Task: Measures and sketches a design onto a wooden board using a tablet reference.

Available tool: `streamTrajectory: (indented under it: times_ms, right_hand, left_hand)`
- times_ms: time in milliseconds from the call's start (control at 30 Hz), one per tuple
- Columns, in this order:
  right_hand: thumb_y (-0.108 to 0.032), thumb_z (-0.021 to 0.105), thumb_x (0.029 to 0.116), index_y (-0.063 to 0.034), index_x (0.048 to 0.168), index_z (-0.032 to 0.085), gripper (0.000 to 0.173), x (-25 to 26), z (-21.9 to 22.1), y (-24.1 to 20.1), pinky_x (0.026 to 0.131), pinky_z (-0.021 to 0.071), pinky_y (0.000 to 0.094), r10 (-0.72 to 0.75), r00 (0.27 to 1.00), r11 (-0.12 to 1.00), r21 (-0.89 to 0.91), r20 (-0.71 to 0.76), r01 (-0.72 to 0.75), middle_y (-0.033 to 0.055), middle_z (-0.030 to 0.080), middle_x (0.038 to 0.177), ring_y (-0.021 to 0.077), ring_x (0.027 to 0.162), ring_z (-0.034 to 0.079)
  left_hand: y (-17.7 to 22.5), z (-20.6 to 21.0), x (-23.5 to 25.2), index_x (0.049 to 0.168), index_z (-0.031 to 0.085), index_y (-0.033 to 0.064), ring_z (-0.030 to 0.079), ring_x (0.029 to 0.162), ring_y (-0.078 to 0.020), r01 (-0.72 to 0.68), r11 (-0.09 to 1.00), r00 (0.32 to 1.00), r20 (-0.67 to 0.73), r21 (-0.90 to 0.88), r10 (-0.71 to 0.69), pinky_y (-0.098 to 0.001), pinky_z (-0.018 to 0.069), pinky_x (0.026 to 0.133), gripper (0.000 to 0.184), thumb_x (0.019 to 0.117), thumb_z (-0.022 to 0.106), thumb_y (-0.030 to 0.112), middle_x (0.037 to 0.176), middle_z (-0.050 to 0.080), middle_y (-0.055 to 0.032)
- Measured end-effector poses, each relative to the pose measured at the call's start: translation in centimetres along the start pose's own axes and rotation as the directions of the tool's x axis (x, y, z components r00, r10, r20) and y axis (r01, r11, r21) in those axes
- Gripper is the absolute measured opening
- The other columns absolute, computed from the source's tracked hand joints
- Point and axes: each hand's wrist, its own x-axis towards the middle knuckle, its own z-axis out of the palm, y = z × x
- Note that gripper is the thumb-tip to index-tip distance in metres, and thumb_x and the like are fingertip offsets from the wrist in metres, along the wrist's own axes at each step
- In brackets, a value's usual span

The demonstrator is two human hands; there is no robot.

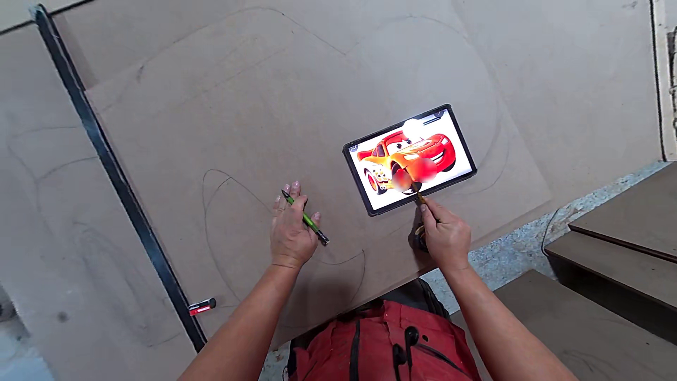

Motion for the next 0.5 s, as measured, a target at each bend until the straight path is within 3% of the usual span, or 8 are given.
streamTrajectory:
  times_ms: [100, 167, 233, 300, 333, 400, 500]
  right_hand:
    - [-0.035, 0.055, 0.1069, -0.0207, 0.126, 0.075, 0.031, -0.8, -0.8, -0.3, 0.078, 0.0609, 0.0454, 0.074, 0.996, 0.989, 0.122, 0.057, -0.081, 0.0014, 0.078, 0.102, 0.0149, 0.088, 0.074]
    - [-0.036, 0.057, 0.106, -0.0237, 0.126, 0.075, 0.03, -2.8, -1.3, -1.5, 0.065, 0.0605, 0.0395, 0.18, 0.967, 0.935, 0.274, 0.182, -0.226, -0.0025, 0.076, 0.088, 0.011, 0.072, 0.07]
    - [-0.037, 0.058, 0.1052, -0.0258, 0.124, 0.076, 0.028, -6.2, -1.4, -3.1, 0.06, 0.0593, 0.0398, 0.226, 0.899, 0.876, 0.325, 0.376, -0.356, -0.0029, 0.074, 0.082, 0.0131, 0.066, 0.068]
    - [-0.036, 0.06, 0.1044, -0.0272, 0.12, 0.078, 0.025, -10.5, -0.3, -5.6, 0.058, 0.0588, 0.0383, 0.252, 0.809, 0.84, 0.295, 0.531, -0.456, -0.0034, 0.074, 0.08, 0.0133, 0.063, 0.068]
    - [-0.036, 0.061, 0.1042, -0.0269, 0.119, 0.078, 0.024, -12.7, 0.7, -7.0, 0.058, 0.0582, 0.0375, 0.263, 0.765, 0.82, 0.281, 0.588, -0.499, -0.0036, 0.074, 0.08, 0.0128, 0.063, 0.067]
    - [-0.037, 0.06, 0.1037, -0.0274, 0.116, 0.079, 0.024, -16.4, 3.0, -10.0, 0.065, 0.06, 0.0381, 0.263, 0.711, 0.812, 0.248, 0.652, -0.528, -0.0058, 0.074, 0.08, 0.0106, 0.068, 0.069]
    - [-0.04, 0.058, 0.1045, -0.029, 0.112, 0.08, 0.026, -18.4, 6.4, -13.6, 0.077, 0.0604, 0.0396, 0.243, 0.7, 0.842, 0.212, 0.671, -0.495, -0.0082, 0.075, 0.084, 0.0081, 0.078, 0.071]
  left_hand:
    - [0.0, -0.1, -0.1, 0.142, 0.055, 0.0064, 0.029, 0.155, -0.0248, 0.004, 0.999, 1.0, -0.02, -0.05, -0.005, -0.0485, 0.0201, 0.129, 0.051, 0.1042, 0.051, 0.041, 0.162, 0.043, -0.0095]
    - [-0.4, -0.9, -0.3, 0.144, 0.054, 0.0073, 0.029, 0.155, -0.0223, 0.016, 0.985, 1.0, -0.005, -0.174, -0.017, -0.0463, 0.0213, 0.129, 0.051, 0.1027, 0.058, 0.038, 0.162, 0.043, -0.0082]
    - [-0.7, -2.5, -1.3, 0.146, 0.051, 0.0096, 0.035, 0.153, -0.0171, 0.067, 0.938, 0.997, 0.046, -0.34, -0.054, -0.0421, 0.0319, 0.126, 0.053, 0.1014, 0.064, 0.035, 0.16, 0.045, -0.0051]
    - [-1.0, -4.6, -3.9, 0.146, 0.052, 0.0135, 0.045, 0.146, -0.013, 0.067, 0.915, 0.992, 0.125, -0.399, -0.018, -0.0399, 0.044, 0.119, 0.05, 0.1022, 0.064, 0.034, 0.158, 0.049, -0.0009]
    - [-1.4, -5.6, -5.8, 0.144, 0.054, 0.0136, 0.05, 0.142, -0.0134, 0.011, 0.925, 0.987, 0.153, -0.379, 0.05, -0.04, 0.0485, 0.114, 0.047, 0.1028, 0.062, 0.033, 0.157, 0.05, -0.0003]
    - [-2.0, -6.9, -10.4, 0.138, 0.061, 0.0111, 0.051, 0.141, -0.0183, -0.201, 0.923, 0.944, 0.185, -0.328, 0.272, -0.0425, 0.0481, 0.112, 0.04, 0.1033, 0.058, 0.031, 0.157, 0.05, -0.0025]
    - [-2.6, -6.8, -14.3, 0.128, 0.07, 0.0132, 0.044, 0.148, -0.0192, -0.468, 0.816, 0.817, 0.185, -0.339, 0.546, -0.045, 0.036, 0.124, 0.03, 0.1038, 0.054, 0.022, 0.155, 0.053, -0.0029]
